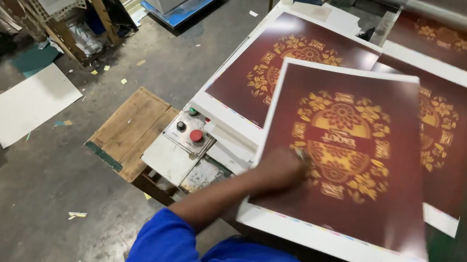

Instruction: The person repeatedly picks up large, maroon-colored printed sheets from a pile on a table and places them onto a separate stack. The sheets feature a gold decorative design and the word 'YAQOUT'. The person handles the sheets by hand, aligning them as they are moved.

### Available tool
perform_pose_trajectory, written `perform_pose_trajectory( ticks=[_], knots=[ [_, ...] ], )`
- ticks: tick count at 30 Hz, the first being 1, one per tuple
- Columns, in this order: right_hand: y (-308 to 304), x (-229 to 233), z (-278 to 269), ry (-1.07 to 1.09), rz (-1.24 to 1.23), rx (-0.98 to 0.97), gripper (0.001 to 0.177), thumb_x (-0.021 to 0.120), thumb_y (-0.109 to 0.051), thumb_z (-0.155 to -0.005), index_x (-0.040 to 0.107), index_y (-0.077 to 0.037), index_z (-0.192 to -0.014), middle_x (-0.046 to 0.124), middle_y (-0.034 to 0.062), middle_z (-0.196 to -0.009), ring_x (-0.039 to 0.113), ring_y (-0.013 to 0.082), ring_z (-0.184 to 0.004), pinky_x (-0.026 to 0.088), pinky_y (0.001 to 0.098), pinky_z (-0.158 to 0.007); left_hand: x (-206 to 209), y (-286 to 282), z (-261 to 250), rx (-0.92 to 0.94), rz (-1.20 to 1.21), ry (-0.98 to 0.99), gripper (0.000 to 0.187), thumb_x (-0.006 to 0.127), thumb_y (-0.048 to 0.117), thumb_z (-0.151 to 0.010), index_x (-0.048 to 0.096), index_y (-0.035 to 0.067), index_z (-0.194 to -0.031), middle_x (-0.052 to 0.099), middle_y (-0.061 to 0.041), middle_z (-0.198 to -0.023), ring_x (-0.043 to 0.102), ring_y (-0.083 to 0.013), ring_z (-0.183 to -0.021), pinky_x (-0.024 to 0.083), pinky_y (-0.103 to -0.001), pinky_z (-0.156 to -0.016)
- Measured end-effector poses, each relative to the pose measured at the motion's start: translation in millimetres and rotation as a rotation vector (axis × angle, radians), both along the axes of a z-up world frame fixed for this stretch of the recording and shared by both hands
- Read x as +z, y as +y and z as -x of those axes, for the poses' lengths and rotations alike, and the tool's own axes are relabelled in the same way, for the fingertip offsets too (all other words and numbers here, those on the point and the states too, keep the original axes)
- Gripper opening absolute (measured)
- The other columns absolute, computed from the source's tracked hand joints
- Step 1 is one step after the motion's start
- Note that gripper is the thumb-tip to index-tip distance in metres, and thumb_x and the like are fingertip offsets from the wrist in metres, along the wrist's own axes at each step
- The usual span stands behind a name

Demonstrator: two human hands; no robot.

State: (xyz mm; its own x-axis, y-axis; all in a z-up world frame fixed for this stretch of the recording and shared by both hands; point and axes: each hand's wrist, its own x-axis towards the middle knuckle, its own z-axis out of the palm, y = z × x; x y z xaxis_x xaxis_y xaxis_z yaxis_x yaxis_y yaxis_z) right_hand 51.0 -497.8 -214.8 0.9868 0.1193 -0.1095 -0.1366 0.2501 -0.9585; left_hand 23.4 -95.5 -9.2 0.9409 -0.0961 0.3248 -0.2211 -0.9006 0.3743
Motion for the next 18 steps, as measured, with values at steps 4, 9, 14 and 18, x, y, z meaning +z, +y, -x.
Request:
perform_pose_trajectory(
  ticks=[4, 9, 14, 18],
  knots=[
    [-91.5, -57.6, -16.4, 0.02, -0.059, -0.009, 0.05, 0.046, -0.008, -0.11, 0.038, -0.004, -0.159, 0.065, 0.0206, -0.126, 0.07, 0.0259, -0.095, 0.059, 0.0363, -0.069, -77.3, 77.3, -51.3, -0.063, -0.046, -0.097, 0.041, 0.076, 0.039, -0.086, 0.072, 0.007, -0.111, 0.072, -0.015, -0.117, 0.07, -0.0348, -0.105, 0.056, -0.048, -0.091],
    [-160.8, -72.9, -19.5, 0.12, -0.079, 0.052, 0.049, 0.048, -0.016, -0.11, 0.038, -0.005, -0.157, 0.065, 0.018, -0.124, 0.07, 0.024, -0.099, 0.061, 0.0388, -0.074, -70.3, 109.7, -55.5, -0.143, -0.372, 0.024, 0.086, 0.085, 0.057, -0.06, 0.067, 0.0, -0.122, 0.057, -0.021, -0.143, 0.055, -0.0403, -0.13, 0.046, -0.054, -0.098],
    [-263.6, -112.4, -67.0, 0.354, -0.144, 0.141, 0.047, 0.044, -0.028, -0.11, 0.04, -0.009, -0.154, 0.064, 0.0134, -0.127, 0.068, 0.0244, -0.103, 0.062, 0.0396, -0.078, -37.1, 107.5, -49.4, -0.177, -0.362, 0.252, 0.061, 0.08, 0.052, -0.076, 0.07, 0.006, -0.115, 0.065, -0.014, -0.131, 0.062, -0.0339, -0.12, 0.054, -0.048, -0.091],
    [-302.2, -112.5, -82.2, 0.533, -0.196, 0.224, 0.048, 0.04, -0.037, -0.11, 0.042, -0.013, -0.151, 0.064, 0.0098, -0.13, 0.067, 0.0249, -0.107, 0.063, 0.0403, -0.081, -38.2, 125.1, -52.4, -0.122, -0.206, 0.239, 0.024, 0.072, 0.039, -0.093, 0.075, 0.016, -0.101, 0.074, -0.012, -0.097, 0.071, -0.0338, -0.09, 0.056, -0.049, -0.075]
  ],
)
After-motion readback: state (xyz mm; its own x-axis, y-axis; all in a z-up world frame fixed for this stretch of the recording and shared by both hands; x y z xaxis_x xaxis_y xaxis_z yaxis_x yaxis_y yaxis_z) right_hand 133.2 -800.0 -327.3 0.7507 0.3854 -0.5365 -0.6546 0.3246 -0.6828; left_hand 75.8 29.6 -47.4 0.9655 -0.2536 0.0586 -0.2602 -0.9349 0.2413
